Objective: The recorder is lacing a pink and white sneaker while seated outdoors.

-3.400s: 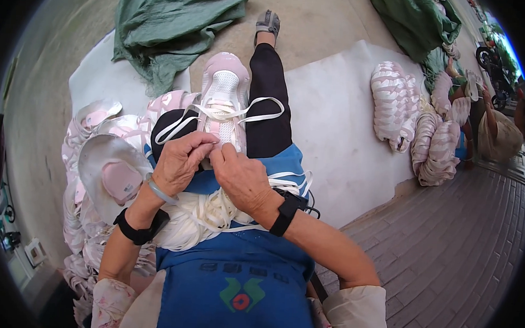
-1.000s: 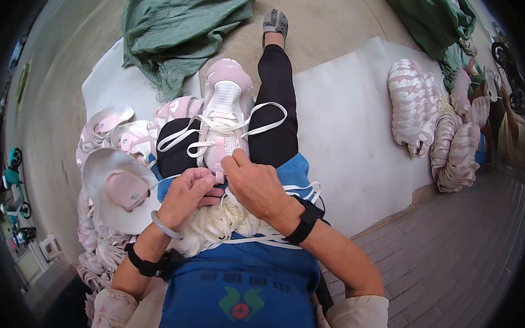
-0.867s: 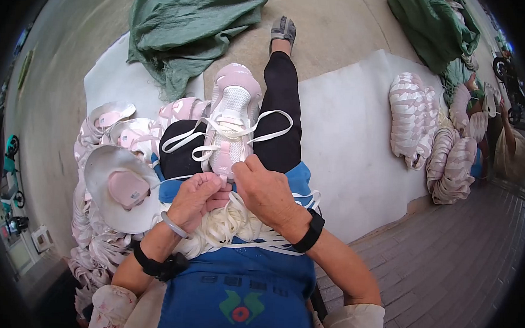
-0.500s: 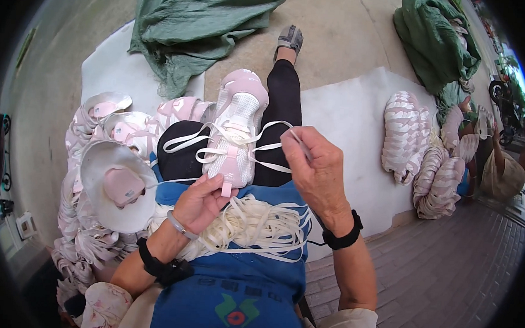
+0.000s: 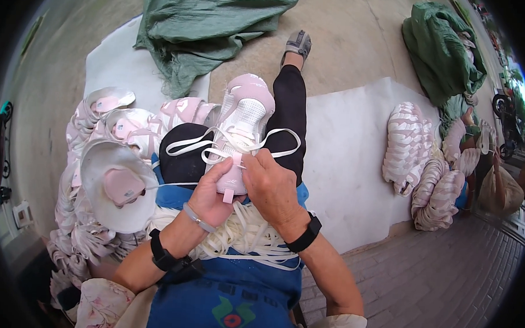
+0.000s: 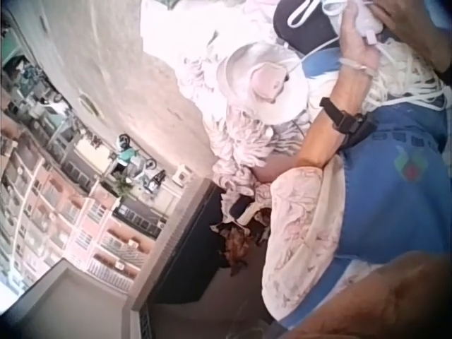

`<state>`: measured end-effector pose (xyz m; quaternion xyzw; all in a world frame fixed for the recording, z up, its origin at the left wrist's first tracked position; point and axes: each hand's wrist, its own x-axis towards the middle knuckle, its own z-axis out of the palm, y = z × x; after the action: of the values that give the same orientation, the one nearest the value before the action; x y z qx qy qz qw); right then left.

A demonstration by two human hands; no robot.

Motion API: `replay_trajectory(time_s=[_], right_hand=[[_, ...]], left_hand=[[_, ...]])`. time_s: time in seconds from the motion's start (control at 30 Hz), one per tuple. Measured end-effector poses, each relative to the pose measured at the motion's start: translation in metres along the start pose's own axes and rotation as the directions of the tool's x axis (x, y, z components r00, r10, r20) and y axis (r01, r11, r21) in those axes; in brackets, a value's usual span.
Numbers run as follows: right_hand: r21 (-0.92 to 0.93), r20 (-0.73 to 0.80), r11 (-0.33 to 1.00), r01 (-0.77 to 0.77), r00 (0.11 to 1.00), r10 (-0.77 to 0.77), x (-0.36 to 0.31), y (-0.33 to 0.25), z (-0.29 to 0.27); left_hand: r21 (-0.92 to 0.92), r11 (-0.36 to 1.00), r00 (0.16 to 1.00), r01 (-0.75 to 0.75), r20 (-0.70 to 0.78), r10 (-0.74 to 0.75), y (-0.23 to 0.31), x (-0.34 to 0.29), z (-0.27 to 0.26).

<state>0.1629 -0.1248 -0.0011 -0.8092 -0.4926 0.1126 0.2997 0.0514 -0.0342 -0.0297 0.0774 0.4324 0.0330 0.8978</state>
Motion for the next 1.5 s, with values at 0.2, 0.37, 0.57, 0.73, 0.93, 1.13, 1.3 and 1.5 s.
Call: replay_trajectory(time_s=[0.2,0.37,0.57,0.73,0.93,1.13,1.3,1.5], right_hand=[[0.031,-0.066,0.994,0.106,0.992,-0.104,0.002,0.012,-0.002],[0.545,0.034,0.737,-0.399,0.889,0.456,-0.005,0.037,-0.058],[0.758,0.312,0.535,-0.373,0.928,0.204,-0.019,0.015,-0.072],[0.663,0.353,0.693,-0.283,0.935,0.044,-0.011,0.007,-0.084],[0.814,0.323,0.48,-0.327,0.942,0.095,0.0,-0.005,-0.057],[0.508,0.53,0.721,-0.471,0.831,0.169,0.001,-0.007,-0.043],[0.385,0.683,0.795,-0.469,0.724,0.096,-0.034,0.006,-0.062],[0.505,0.411,0.831,-0.233,0.912,0.006,-0.012,0.007,-0.05]], left_hand=[[-0.005,1.0,1.0,-0.011,0.012,0.012,-0.002,-0.003,-0.003],[-0.023,1.0,0.999,-0.021,0.029,0.022,-0.002,-0.016,-0.008],[-0.045,0.999,0.996,0.023,0.09,-0.019,-0.003,-0.013,-0.015],[-0.017,1.0,0.998,-0.016,0.055,0.017,0.0,-0.016,-0.014],[-0.01,1.0,0.998,-0.013,0.065,0.013,0.001,-0.012,-0.009],[-0.012,1.0,0.998,-0.012,0.061,0.013,0.001,-0.011,-0.014],[-0.061,0.998,1.0,-0.004,0.03,0.006,0.003,-0.012,-0.006],[-0.01,0.999,0.998,-0.047,-0.03,0.047,0.001,-0.004,0.005]])
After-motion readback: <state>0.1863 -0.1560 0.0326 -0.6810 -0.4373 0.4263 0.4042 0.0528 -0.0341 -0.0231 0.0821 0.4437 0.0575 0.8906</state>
